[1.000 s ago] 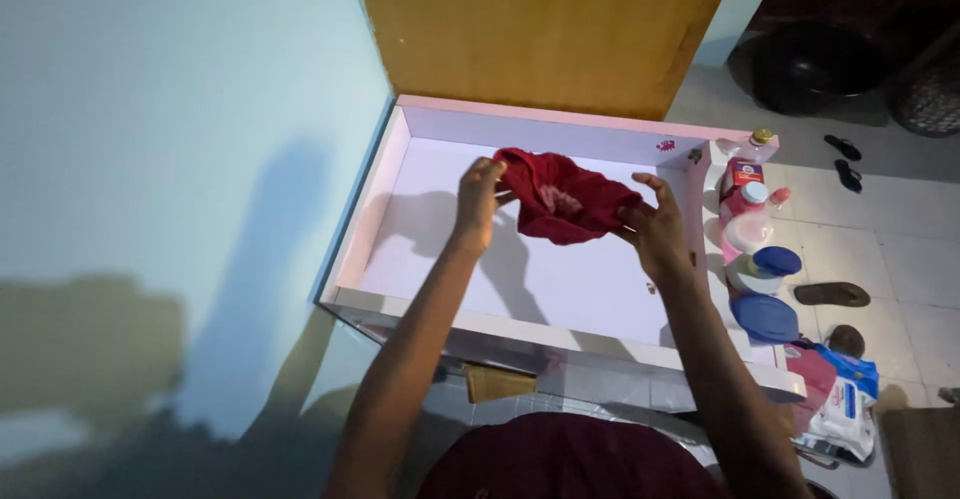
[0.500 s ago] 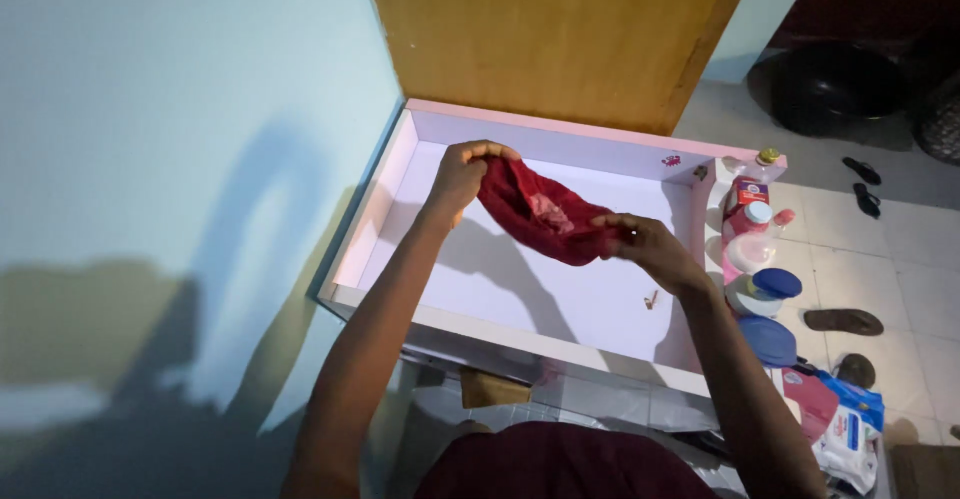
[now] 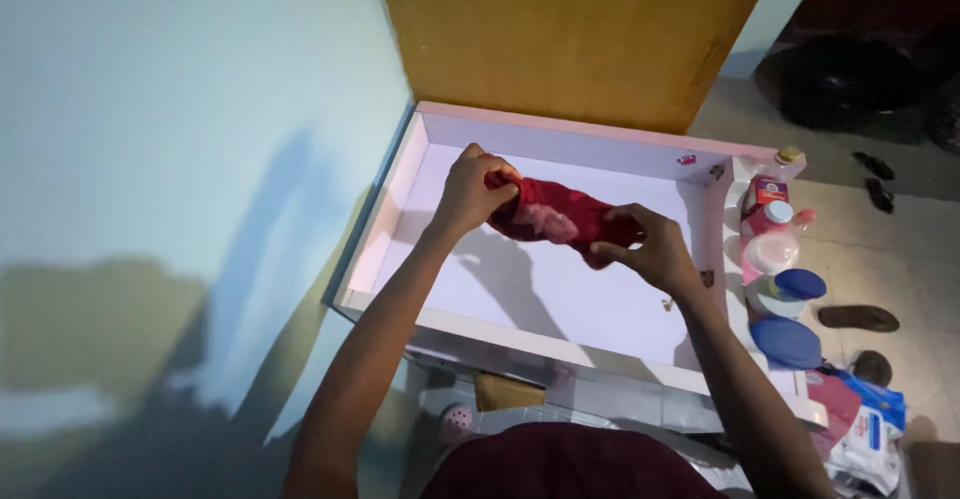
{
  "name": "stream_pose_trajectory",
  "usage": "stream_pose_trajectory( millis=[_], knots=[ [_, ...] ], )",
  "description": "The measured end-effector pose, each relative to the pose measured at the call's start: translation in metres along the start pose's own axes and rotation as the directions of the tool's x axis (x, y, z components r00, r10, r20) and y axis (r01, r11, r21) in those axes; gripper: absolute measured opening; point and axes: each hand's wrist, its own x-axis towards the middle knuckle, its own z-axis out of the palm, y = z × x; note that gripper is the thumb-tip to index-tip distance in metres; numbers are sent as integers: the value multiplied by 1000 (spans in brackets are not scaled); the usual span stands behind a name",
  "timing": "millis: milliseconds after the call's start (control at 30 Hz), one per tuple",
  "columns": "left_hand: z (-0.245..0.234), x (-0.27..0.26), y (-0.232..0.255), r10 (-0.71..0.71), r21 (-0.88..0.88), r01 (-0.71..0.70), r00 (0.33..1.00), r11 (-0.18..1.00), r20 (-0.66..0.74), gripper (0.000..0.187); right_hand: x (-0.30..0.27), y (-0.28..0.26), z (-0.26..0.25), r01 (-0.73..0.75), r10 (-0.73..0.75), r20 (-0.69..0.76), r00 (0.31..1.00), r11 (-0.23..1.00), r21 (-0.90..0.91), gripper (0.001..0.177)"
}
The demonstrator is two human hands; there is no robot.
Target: Cleaning a white furniture surface with a red cloth and water.
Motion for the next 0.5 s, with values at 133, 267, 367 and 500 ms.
stream_pose_trajectory(
  millis=[133, 267, 367, 500],
  knots=[
    [-9, 3, -18, 15, 49, -14, 1000, 999, -8, 18, -4, -27, 10, -132, 110, -99, 989, 959, -250, 51],
    [-17, 9, -29, 143, -58, -144, 990, 988, -10, 15, -2, -28, 25, -86, -14, -220, 975, 895, -437, 42],
    [-22, 16, -37, 61, -115, -47, 992, 992, 114, 17, 5, -4, 33, -23, -58, -232, 971, 944, -331, 32],
    [-21, 22, -54, -42, -101, 73, 961, 992, 273, 26, 10, 15, 35, 112, -105, -38, 994, 911, 397, 20]
  ],
)
